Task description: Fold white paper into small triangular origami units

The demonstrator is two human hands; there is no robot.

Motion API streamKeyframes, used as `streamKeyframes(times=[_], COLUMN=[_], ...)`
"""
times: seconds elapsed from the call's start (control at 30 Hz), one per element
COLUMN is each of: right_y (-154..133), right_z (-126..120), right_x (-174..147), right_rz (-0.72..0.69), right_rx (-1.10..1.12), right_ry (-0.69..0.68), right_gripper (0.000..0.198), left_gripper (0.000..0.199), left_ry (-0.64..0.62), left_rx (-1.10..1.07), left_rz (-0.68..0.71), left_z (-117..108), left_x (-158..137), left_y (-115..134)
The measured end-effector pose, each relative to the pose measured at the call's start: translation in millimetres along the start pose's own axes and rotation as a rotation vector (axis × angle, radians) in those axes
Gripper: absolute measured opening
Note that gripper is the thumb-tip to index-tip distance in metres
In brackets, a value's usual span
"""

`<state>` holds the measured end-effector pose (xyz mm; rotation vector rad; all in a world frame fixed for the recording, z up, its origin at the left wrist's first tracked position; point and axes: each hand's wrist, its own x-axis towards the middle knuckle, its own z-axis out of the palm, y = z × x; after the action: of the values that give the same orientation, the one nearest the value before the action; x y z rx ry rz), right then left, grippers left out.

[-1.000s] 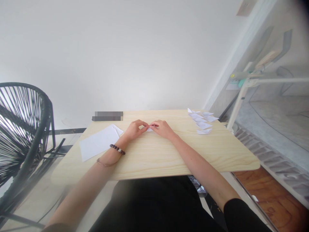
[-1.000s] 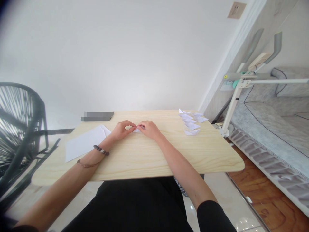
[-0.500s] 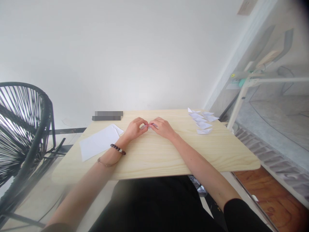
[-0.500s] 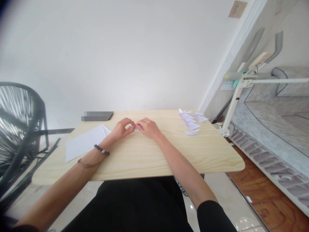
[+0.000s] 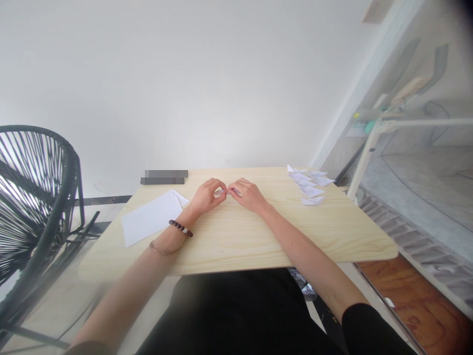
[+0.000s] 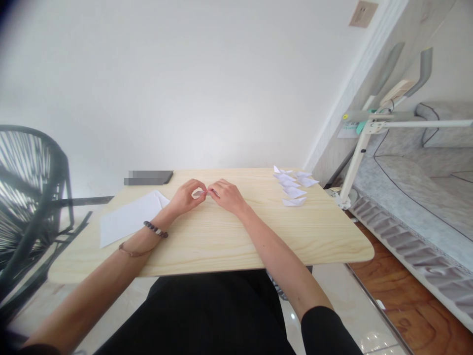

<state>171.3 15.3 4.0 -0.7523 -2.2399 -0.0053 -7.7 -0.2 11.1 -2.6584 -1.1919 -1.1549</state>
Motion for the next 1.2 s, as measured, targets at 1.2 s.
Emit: streamKeyframes(times=[1.2], right_y=[5.0], right_z=[-2.1], right_x=[-0.9], right_rz=[0.116], right_rx=[0.097], right_ry=[0.010], right_gripper=[0.018], left_gripper=[0.012], left_ry=[0.002], left_rx=[-0.072], left_rz=[-0.006], left_z=[-2.8], left_x=[0.2], left_y=[-3.2])
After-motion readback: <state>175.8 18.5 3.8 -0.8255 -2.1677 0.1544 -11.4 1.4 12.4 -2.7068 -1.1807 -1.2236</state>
